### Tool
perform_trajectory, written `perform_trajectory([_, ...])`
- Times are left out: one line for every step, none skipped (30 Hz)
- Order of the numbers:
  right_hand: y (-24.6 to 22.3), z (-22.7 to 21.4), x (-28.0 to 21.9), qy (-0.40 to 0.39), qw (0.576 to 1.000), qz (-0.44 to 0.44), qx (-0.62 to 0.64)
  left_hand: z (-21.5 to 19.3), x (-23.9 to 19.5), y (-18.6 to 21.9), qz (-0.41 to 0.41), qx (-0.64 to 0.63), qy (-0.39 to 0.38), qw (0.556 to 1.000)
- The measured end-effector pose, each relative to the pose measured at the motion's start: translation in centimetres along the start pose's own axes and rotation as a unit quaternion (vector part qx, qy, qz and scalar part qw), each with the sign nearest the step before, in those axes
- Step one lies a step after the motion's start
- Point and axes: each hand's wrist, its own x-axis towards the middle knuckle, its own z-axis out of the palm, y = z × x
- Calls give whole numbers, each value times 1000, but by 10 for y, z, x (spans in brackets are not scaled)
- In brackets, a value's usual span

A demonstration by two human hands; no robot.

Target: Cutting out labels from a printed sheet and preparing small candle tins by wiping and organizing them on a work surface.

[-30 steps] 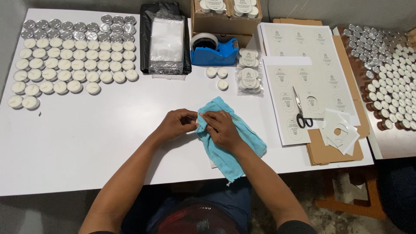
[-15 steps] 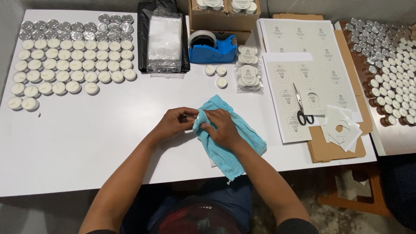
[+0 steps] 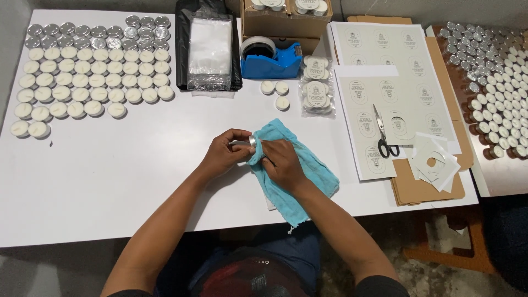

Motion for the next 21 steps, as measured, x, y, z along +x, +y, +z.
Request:
perform_trajectory([-3,-2,2,0,1000,0,0,1,-1,-1,0,0,0,1000])
perform_trajectory([-6,-4,5,7,1000,-16,-13,2,-2,-1,1,8,0,1000])
perform_trajectory([-8,-5,7,14,999,-31,-26,3,-3,-2,2,17,0,1000])
perform_trajectory([-8,-4,7,13,999,-32,-26,2,-2,-3,2,16,0,1000])
perform_trajectory([-7,-3,7,21,999,-43,-27,2,-2,-4,0,14,-6,1000])
perform_trajectory([-7,-2,6,28,998,-53,-28,1,-2,-6,-3,13,-12,1000])
perform_trajectory([-6,-2,6,28,998,-53,-27,1,-2,-6,-3,12,-12,1000])
perform_trajectory([-6,-2,6,16,999,-38,-17,0,-3,-7,-9,10,-9,1000])
perform_trajectory([-5,-3,6,4,1000,-23,-7,0,-3,-7,-15,8,-7,1000])
perform_trajectory([-4,-1,6,4,1000,-23,-6,2,-5,-1,-15,8,-7,1000])
perform_trajectory([-3,0,6,-2,1000,-17,-6,4,-6,5,-15,-1,-1,1000])
perform_trajectory([-1,2,6,-7,1000,-11,-6,6,-8,11,-16,-10,4,1000])
perform_trajectory([-3,-1,7,-6,1000,-10,-6,7,-8,13,-16,-9,4,1000])
perform_trajectory([-5,-4,9,-7,1000,-8,-9,9,-9,15,-14,-11,6,1000])
perform_trajectory([-7,-6,10,-9,1000,-6,-12,10,-9,17,-11,-13,8,1000])
perform_trajectory([-5,-5,8,-9,1000,-7,-12,8,-8,11,-11,-13,9,1000])
perform_trajectory([-3,-4,7,-14,1000,-3,-17,6,-6,5,-9,-13,11,1000])
perform_trajectory([-1,-3,5,-20,1000,1,-22,4,-4,-1,-8,-12,14,1000])
perform_trajectory([1,-3,2,-20,1000,0,-21,6,-5,3,-7,-12,14,1000])
perform_trajectory([3,-3,0,-41,998,7,-41,7,-5,8,6,25,26,999])
perform_trajectory([6,-3,-3,-63,996,15,-60,9,-5,13,19,62,37,997])
